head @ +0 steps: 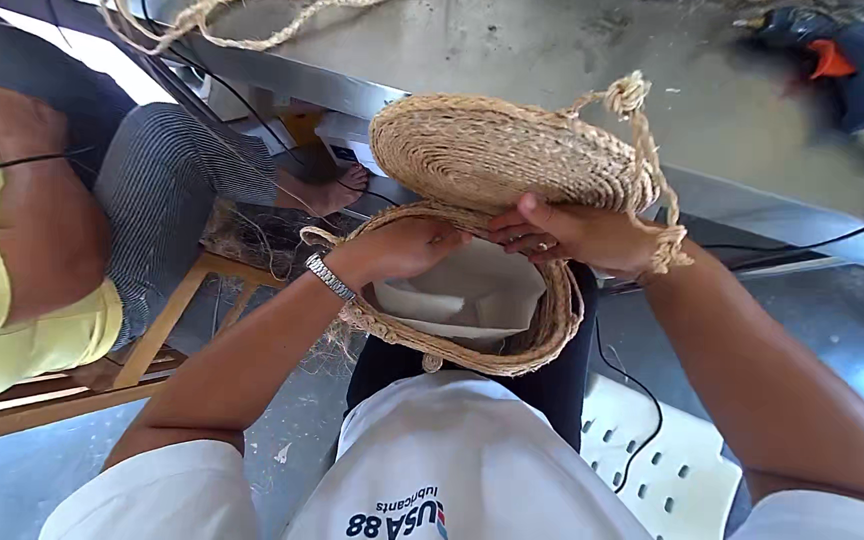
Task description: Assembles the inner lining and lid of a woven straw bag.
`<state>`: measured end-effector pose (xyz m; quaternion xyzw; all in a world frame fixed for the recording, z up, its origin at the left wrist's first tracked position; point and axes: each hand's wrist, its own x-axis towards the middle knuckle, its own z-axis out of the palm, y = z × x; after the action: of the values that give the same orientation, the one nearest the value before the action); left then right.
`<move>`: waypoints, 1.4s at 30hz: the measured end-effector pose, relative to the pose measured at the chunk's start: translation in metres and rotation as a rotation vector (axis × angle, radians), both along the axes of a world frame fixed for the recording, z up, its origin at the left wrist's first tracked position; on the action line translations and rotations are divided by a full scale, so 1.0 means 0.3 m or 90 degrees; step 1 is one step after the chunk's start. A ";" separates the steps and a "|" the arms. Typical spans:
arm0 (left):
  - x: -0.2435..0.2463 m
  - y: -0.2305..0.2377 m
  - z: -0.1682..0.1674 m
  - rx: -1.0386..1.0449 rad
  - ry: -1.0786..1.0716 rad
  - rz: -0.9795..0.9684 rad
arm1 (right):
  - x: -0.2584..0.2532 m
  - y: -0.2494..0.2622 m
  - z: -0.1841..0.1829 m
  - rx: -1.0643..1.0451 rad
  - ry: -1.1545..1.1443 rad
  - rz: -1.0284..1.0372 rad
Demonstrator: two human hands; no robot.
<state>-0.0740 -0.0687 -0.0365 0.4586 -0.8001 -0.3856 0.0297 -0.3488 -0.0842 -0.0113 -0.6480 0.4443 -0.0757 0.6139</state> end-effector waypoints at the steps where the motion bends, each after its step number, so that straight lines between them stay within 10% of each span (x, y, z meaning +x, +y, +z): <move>1: -0.010 -0.005 0.002 0.000 -0.013 -0.022 | -0.003 -0.003 -0.001 0.006 -0.007 0.004; 17: -0.194 -0.063 -0.154 0.135 -0.463 -0.378 | 0.013 0.052 0.009 -0.016 0.025 0.026; 27: -0.276 0.006 -0.234 0.065 0.058 -0.246 | 0.000 0.054 -0.006 0.036 -0.018 0.006; 42: -0.297 0.062 -0.331 0.171 -0.004 -0.332 | -0.010 0.049 -0.032 0.038 -0.052 -0.039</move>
<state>-0.1630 -0.0502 -0.1360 0.2387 -0.8326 -0.4816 -0.1336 -0.3518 -0.0696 -0.0211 -0.6118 0.4404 -0.1074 0.6483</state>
